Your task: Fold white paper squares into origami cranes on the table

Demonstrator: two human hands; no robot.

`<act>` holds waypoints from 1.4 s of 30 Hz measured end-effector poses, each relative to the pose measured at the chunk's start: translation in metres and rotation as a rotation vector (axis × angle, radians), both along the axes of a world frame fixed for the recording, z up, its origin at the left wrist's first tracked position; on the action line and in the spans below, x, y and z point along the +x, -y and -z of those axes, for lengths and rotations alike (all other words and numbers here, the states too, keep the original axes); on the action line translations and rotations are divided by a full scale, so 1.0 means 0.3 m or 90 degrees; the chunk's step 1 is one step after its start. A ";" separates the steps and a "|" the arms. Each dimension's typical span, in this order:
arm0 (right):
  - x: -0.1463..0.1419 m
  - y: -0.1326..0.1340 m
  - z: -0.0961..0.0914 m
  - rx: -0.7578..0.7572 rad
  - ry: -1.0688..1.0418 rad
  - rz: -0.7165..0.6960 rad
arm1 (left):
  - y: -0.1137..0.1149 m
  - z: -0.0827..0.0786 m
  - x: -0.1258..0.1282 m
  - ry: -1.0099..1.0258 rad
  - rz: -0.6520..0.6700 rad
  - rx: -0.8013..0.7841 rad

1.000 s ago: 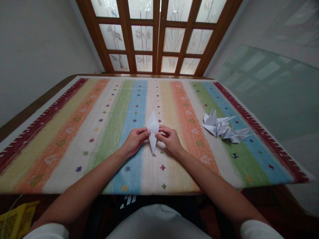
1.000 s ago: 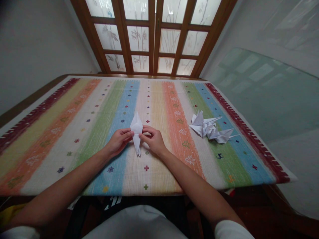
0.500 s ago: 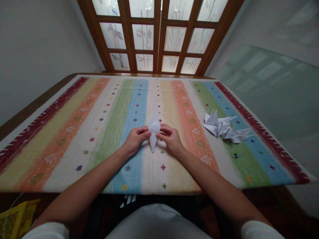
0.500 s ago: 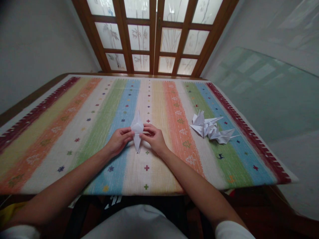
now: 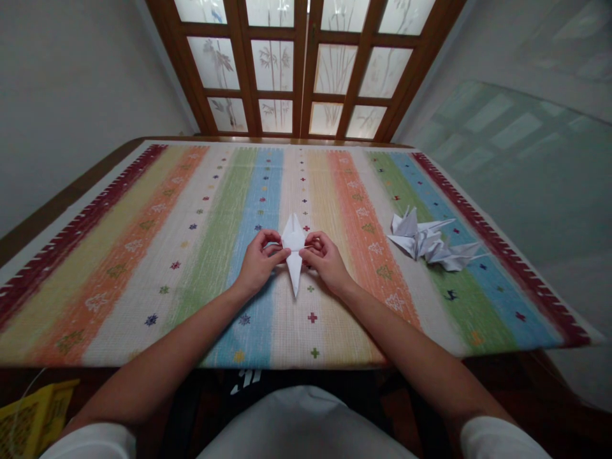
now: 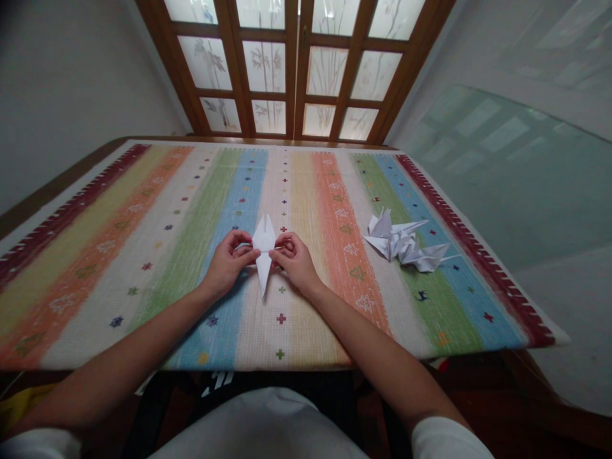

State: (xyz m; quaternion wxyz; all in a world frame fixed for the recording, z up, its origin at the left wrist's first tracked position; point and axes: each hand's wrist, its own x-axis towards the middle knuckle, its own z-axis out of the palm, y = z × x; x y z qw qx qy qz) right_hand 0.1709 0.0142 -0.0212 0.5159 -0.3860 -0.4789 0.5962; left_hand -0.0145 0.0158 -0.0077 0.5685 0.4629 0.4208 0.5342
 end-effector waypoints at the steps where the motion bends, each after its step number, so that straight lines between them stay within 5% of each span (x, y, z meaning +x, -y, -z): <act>1: 0.000 0.001 0.002 -0.002 0.004 -0.001 | 0.000 0.000 0.000 -0.012 -0.006 0.015; 8: -0.002 0.010 0.006 -0.017 0.046 0.004 | 0.009 -0.006 -0.008 -0.151 0.034 0.058; 16: 0.004 0.012 -0.006 0.074 0.138 0.045 | 0.010 -0.004 -0.008 -0.178 -0.023 0.101; 29: 0.015 0.010 -0.002 0.104 0.169 0.023 | 0.005 0.010 -0.021 -0.183 0.037 0.078; 35: 0.033 0.000 0.005 0.066 0.159 -0.018 | -0.006 0.026 -0.032 -0.174 0.055 0.015; 42: 0.068 -0.013 0.001 0.049 0.101 -0.122 | -0.006 0.007 -0.049 -0.157 0.092 0.060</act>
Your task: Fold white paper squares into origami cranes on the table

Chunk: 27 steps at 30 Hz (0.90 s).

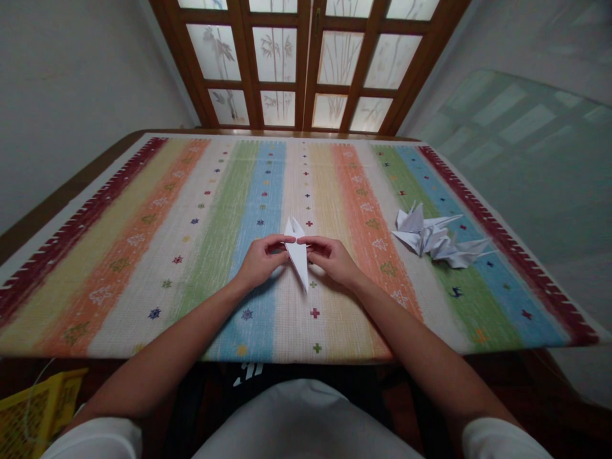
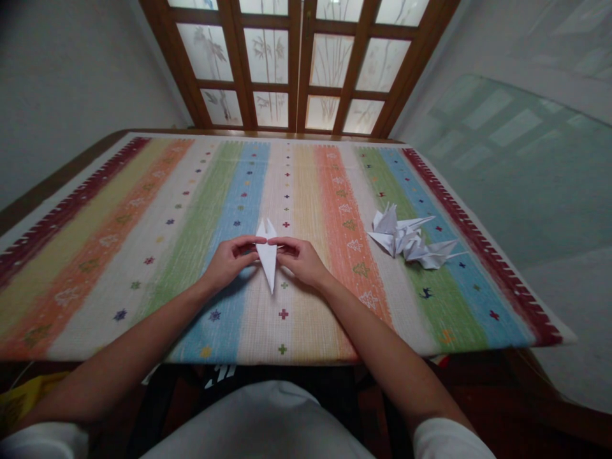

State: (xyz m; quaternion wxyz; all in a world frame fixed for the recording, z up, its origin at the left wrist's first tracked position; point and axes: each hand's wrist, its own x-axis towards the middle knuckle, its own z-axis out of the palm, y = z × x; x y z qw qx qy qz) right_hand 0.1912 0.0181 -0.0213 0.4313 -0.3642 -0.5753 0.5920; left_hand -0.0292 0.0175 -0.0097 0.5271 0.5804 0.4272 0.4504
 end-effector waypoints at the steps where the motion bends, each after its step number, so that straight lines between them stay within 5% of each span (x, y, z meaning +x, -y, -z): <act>1: 0.003 -0.002 0.001 -0.004 0.005 -0.003 | 0.001 -0.003 -0.002 0.001 0.009 0.001; 17: -0.047 0.018 0.001 0.011 0.010 0.093 | 0.012 -0.003 0.016 -0.112 -0.041 0.102; 27: -0.060 0.024 -0.003 -0.081 -0.073 0.116 | 0.030 -0.003 0.037 -0.027 -0.093 0.066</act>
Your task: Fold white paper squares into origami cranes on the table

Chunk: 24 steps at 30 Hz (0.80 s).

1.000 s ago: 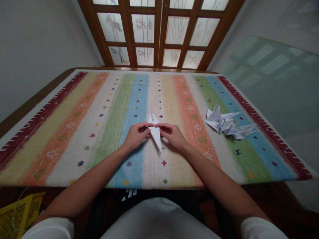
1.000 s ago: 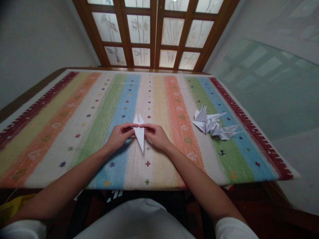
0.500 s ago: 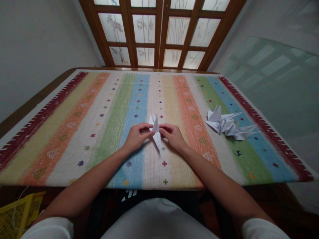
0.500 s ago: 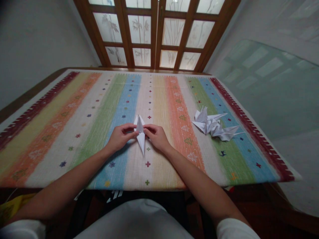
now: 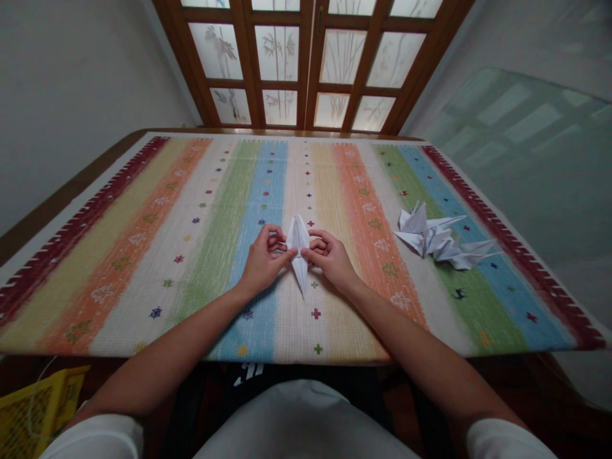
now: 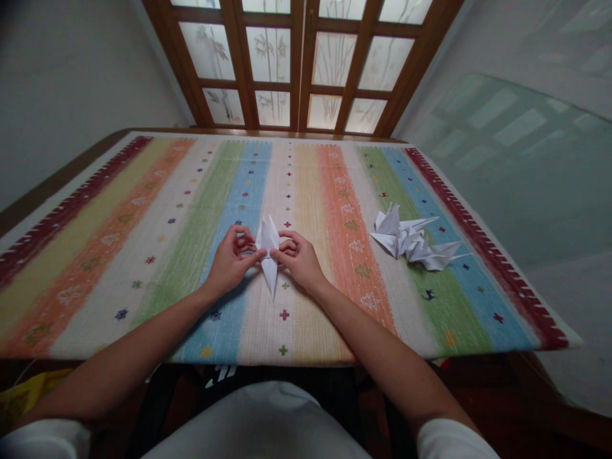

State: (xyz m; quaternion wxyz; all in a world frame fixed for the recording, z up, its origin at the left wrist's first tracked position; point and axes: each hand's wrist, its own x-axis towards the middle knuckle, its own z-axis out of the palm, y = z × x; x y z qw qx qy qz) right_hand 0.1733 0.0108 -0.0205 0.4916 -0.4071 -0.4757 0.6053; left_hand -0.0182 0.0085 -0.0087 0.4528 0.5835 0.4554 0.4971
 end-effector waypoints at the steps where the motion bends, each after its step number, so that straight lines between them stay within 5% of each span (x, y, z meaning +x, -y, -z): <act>1: -0.001 0.000 0.001 0.007 0.007 -0.001 | 0.002 0.000 0.001 -0.005 -0.001 0.009; 8: -0.014 0.034 -0.016 0.131 0.129 0.061 | 0.013 -0.005 0.002 -0.116 0.042 0.114; 12: -0.012 0.057 -0.044 0.293 0.271 0.080 | 0.010 -0.011 -0.003 -0.146 0.043 0.149; 18: -0.003 0.073 -0.057 0.528 0.422 0.003 | -0.001 0.007 -0.012 -0.071 0.067 0.023; 24: 0.026 0.060 -0.048 0.550 0.411 -0.010 | -0.010 -0.005 -0.020 0.001 0.068 -0.062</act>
